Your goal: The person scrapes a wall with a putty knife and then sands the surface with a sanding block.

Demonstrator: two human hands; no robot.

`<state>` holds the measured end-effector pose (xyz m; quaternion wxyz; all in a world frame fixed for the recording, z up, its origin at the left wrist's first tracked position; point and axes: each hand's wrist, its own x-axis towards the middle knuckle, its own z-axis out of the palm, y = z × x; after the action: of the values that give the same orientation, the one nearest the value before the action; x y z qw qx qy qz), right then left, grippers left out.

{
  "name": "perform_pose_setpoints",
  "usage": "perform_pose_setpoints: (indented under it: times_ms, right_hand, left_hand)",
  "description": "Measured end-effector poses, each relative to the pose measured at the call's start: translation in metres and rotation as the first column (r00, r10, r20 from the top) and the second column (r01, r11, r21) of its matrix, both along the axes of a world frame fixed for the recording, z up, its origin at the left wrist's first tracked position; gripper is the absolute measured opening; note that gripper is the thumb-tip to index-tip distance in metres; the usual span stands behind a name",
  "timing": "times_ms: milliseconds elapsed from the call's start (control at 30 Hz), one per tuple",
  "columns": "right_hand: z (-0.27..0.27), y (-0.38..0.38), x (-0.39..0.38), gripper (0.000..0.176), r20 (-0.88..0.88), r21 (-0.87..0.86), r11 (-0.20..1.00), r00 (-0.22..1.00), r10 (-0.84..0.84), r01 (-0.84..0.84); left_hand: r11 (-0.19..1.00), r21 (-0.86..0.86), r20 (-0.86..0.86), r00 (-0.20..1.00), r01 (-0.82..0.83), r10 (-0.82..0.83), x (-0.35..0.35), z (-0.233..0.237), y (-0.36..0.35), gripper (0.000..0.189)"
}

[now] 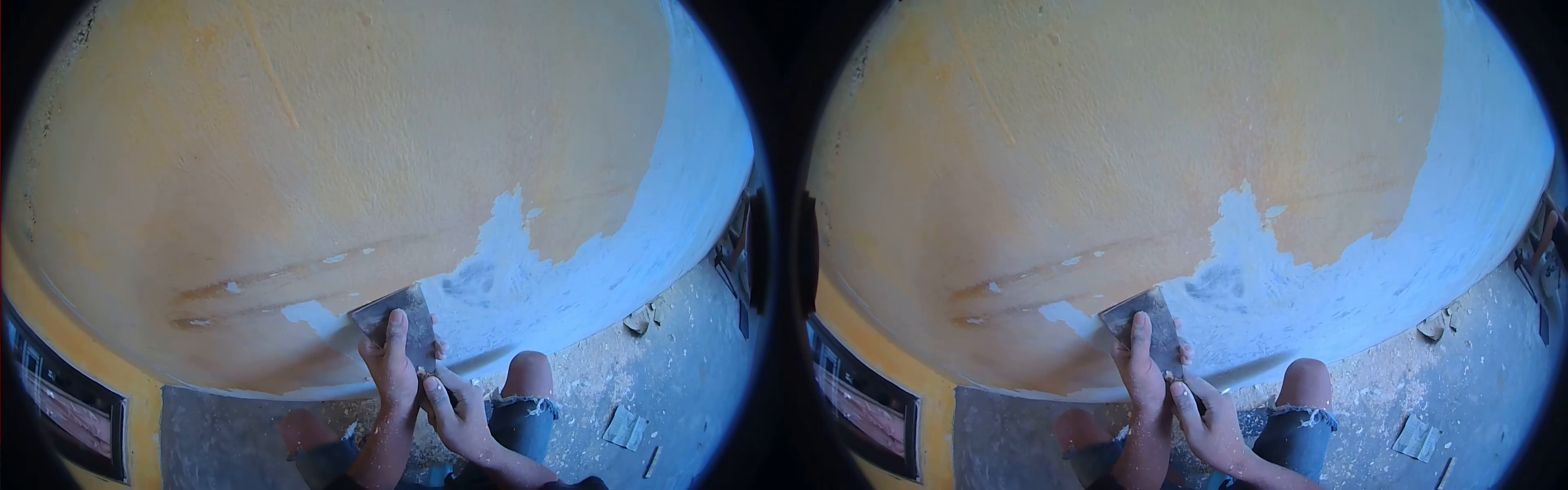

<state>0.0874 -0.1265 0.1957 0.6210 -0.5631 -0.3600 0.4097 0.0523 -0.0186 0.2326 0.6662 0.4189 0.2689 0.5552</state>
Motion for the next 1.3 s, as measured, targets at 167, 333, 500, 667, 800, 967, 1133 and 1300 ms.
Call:
perform_pose_setpoints:
  times_ms: [167, 333, 500, 667, 800, 967, 1133, 1300]
  right_hand:
    - [-0.009, 0.0, -0.011, 0.027, 0.027, 0.024, 0.998, 0.998, -0.063, 0.063]
    - [0.011, 0.003, -0.01, 0.026, 0.057, 0.014, 0.999, 0.997, -0.046, 0.045]
    - [-0.002, 0.005, -0.008, 0.027, 0.102, 0.007, 0.999, 0.994, -0.042, 0.042]
    - [0.005, -0.002, -0.013, 0.027, 0.041, -0.043, 0.997, 0.998, -0.055, 0.057]
    - [-0.002, 0.006, -0.006, 0.027, 0.063, -0.079, 0.997, 0.998, 0.02, -0.015]
    - [-0.003, 0.003, -0.017, 0.025, 0.03, 0.048, 0.997, 0.998, -0.057, 0.056]
    - [0.006, 0.006, -0.013, 0.029, 0.07, -0.03, 0.999, 0.997, -0.029, 0.031]
    - [0.0, 0.003, -0.01, 0.028, 0.015, -0.069, 0.998, 1.0, -0.012, 0.013]
  left_hand:
    - [0.999, -0.034, -0.033, 0.999, -0.023, 0.022, -0.01, -0.024, 0.003, 0.033]
    - [0.996, -0.087, 0.048, 0.999, -0.018, 0.022, -0.014, -0.01, 0.002, 0.033]
    - [0.999, -0.042, 0.042, 0.999, -0.008, 0.009, -0.011, -0.017, 0.004, 0.032]
    - [0.998, -0.054, -0.02, 1.0, -0.009, 0.008, -0.015, -0.021, -0.002, 0.033]
    - [0.999, -0.049, 0.055, 0.998, -0.005, 0.008, -0.013, -0.005, 0.006, 0.03]
    - [0.997, -0.077, 0.006, 1.0, 0.008, -0.007, -0.019, -0.02, 0.0, 0.03]
    - [0.997, -0.074, 0.026, 1.0, 0.0, 0.002, -0.018, -0.01, 0.002, 0.028]
    - [0.998, -0.066, 0.013, 1.0, 0.025, -0.025, -0.013, -0.016, 0.006, 0.029]
